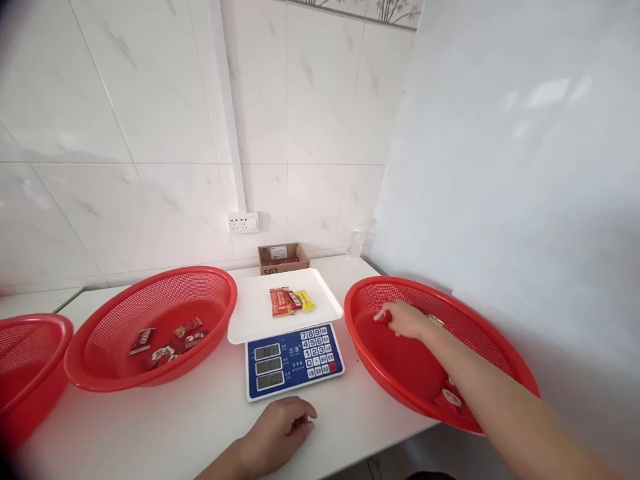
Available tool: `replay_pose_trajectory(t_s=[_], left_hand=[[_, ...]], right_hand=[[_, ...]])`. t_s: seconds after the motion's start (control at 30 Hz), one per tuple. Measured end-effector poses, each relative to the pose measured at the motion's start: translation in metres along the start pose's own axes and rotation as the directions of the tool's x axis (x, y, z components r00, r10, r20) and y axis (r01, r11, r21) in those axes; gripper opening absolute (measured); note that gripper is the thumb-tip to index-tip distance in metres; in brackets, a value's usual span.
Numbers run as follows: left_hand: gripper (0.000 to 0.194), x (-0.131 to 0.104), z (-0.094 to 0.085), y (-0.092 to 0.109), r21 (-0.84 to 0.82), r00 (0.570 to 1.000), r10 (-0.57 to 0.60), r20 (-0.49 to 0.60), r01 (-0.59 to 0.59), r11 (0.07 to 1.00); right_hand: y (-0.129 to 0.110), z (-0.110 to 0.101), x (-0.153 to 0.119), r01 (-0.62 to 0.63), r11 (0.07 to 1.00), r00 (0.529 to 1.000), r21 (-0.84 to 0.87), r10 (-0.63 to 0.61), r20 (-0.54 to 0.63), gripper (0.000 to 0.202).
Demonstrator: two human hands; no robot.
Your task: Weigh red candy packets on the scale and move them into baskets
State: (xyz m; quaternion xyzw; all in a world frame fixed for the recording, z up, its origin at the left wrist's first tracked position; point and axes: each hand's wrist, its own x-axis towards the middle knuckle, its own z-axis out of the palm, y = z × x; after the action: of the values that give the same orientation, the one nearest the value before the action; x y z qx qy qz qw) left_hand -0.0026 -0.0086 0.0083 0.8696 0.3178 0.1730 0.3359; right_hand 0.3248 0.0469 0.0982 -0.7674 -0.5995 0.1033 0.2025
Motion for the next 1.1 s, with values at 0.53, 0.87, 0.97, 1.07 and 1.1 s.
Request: replay_pose_trajectory(t_s=[0.53, 0.87, 0.97, 1.07, 1.1], left_hand=[[0.026, -0.002, -0.003, 0.002, 0.010, 1.000, 0.018, 0.013, -0.018, 1.000], [0.025, -0.004, 0.001, -0.002, 0.054, 0.997, 0.066, 0.027, -0.067, 0.996], [0.026, -0.004, 0.001, -0.003, 0.060, 0.997, 0.071, 0.024, -0.073, 0.996], [0.025, -0.004, 0.001, -0.003, 0.064, 0.997, 0.078, 0.022, -0.079, 0.995], [0.025, -0.004, 0.000, -0.002, 0.065, 0.996, 0.081, 0.022, -0.082, 0.994]], right_hand=[[-0.155, 0.062, 0.009, 0.533, 0.835, 0.833, 0.132, -0.546, 0.087, 0.014], [-0.184, 0.052, 0.028, 0.443, 0.879, 0.896, 0.174, -0.431, -0.106, 0.004], [-0.191, 0.054, 0.030, 0.416, 0.889, 0.909, 0.192, -0.401, -0.113, 0.004], [-0.193, 0.061, 0.031, 0.396, 0.904, 0.918, 0.163, -0.386, -0.089, 0.007], [-0.193, 0.063, 0.032, 0.394, 0.907, 0.919, 0.148, -0.387, -0.074, 0.008]])
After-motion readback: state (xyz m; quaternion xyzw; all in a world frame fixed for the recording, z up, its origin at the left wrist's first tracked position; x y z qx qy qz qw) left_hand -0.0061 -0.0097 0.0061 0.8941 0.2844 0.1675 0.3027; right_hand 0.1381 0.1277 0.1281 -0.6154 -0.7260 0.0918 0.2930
